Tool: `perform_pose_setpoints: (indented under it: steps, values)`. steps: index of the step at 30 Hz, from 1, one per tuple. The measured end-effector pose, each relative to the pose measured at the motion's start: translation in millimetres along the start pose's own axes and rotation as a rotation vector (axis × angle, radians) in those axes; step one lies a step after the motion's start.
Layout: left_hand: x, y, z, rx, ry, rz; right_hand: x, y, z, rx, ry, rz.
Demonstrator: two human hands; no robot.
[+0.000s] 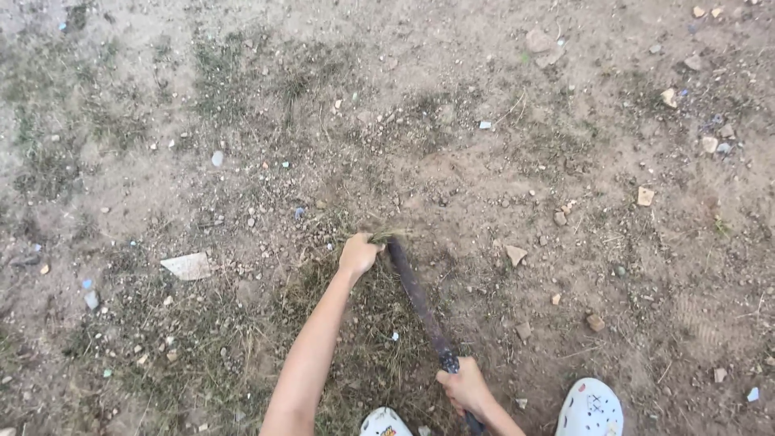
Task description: Clearing grass and weeds from a dirt path using a machete.
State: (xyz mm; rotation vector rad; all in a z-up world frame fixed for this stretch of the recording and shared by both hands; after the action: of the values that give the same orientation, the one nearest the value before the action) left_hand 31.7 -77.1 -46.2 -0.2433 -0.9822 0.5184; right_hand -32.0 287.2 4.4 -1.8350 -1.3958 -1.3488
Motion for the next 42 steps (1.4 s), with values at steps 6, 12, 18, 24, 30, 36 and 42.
perform_pose_setpoints:
  steps: [6, 12, 18, 24, 30, 36, 42]
  values:
    - [-6.1, -13.0, -29.1, 0.378, -0.005, 0.102, -16.6, -1.6, 1.5, -0.181, -0.073, 0.181]
    - [24.7, -72.9, -24.6, 0.796, 0.158, 0.199, -30.5, -34.7, 31.7, 0.057, -0.086, 0.045]
    - [71.8, -131.1, -56.9, 0.781, 0.272, 0.335, 14.9, -37.8, -18.2, -0.086, 0.02, 0.097]
    - [78.2, -183.5, -130.0, 0.565, 0.472, 0.561, 9.5, -44.2, -43.8, 0.03, -0.058, 0.089]
    - [125.2, -140.3, -50.0, 0.538, 0.19, 0.27, 15.4, -23.6, -66.3, 0.059, -0.069, 0.074]
    - [129.8, -106.1, -30.1, 0.553, 0.032, 0.094, 10.8, -19.2, -61.1, 0.054, -0.056, 0.064]
    - [88.1, -82.9, -59.2, 0.1, 0.191, 0.298, 4.2, -27.0, -50.5, 0.036, -0.04, 0.049]
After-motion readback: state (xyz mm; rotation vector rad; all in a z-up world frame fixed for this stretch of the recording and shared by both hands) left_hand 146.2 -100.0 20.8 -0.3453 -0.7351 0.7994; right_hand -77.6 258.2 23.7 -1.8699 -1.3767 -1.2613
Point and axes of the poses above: each hand's wrist, its own x-axis away from the middle knuckle, its own y-axis out of the palm, z = x × y, the point moved 3 cm from there along -x, towards the middle knuckle, and after that the axes turned 8 degrees about -z, right-handed, at the moved point
